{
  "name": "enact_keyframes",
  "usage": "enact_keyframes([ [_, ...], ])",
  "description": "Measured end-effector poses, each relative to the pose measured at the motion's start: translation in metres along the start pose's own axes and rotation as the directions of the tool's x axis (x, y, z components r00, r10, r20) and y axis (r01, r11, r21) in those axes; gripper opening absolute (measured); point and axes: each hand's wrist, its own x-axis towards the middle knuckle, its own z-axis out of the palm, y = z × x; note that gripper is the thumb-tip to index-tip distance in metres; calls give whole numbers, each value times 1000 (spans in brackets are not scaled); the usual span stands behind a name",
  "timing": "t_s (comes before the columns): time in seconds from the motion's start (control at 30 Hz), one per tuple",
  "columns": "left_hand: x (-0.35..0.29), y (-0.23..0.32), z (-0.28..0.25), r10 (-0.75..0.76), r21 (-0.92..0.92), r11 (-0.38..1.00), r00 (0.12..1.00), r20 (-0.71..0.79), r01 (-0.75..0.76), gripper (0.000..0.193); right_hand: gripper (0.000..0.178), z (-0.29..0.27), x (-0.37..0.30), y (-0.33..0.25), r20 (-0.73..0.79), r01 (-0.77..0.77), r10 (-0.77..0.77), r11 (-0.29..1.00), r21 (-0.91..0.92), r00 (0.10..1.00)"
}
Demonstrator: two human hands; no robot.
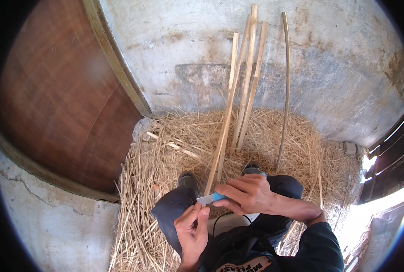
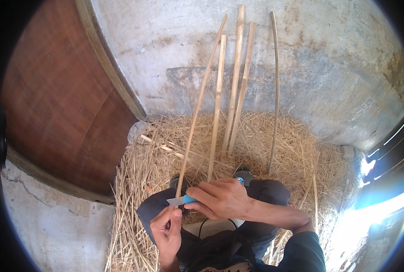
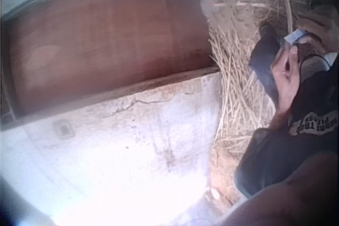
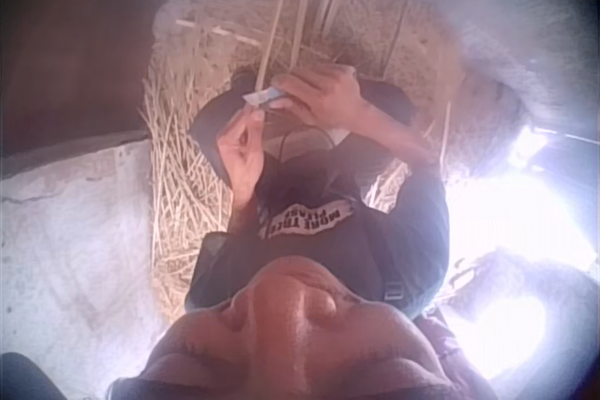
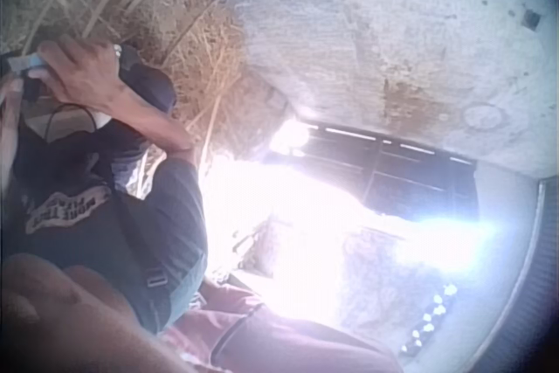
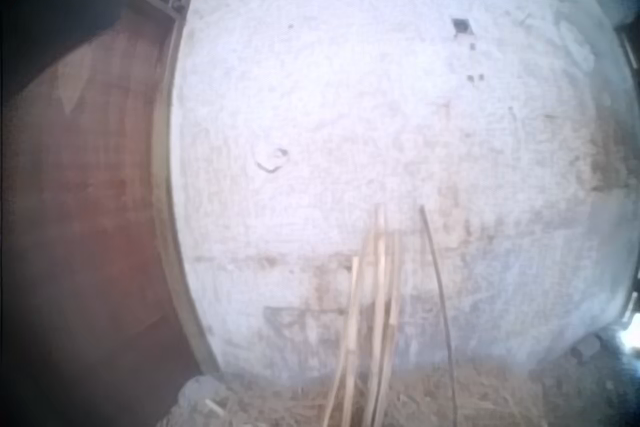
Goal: The person sits on a bed of straw and uses a blue utility knife to split long bamboo poles into thin strips. They hold the pole with one hand and carefully shave and split the material with the other, creating multiple thin slats from each pole.
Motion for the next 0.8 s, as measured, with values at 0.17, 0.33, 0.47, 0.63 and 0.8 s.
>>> enact_keyframes([
  [0.17,-4,-4,-3,-18,18,1000,1000,16,17,28,30,1,-1,4,3,-53,53,993,-106,999],
  [0.33,-36,-16,-5,-19,-25,999,996,83,21,28,21,-42,13,70,-281,-473,472,879,68,836],
  [0.47,-26,-6,-11,-54,0,999,992,115,54,29,22,-47,9,68,-306,-416,420,906,82,854],
  [0.63,-29,-6,-18,-19,39,999,991,134,14,30,23,-46,12,78,-313,-346,343,937,48,885],
  [0.8,-35,-24,-20,46,62,997,996,77,-51,30,24,-47,17,95,-160,-307,304,952,0,939],
])
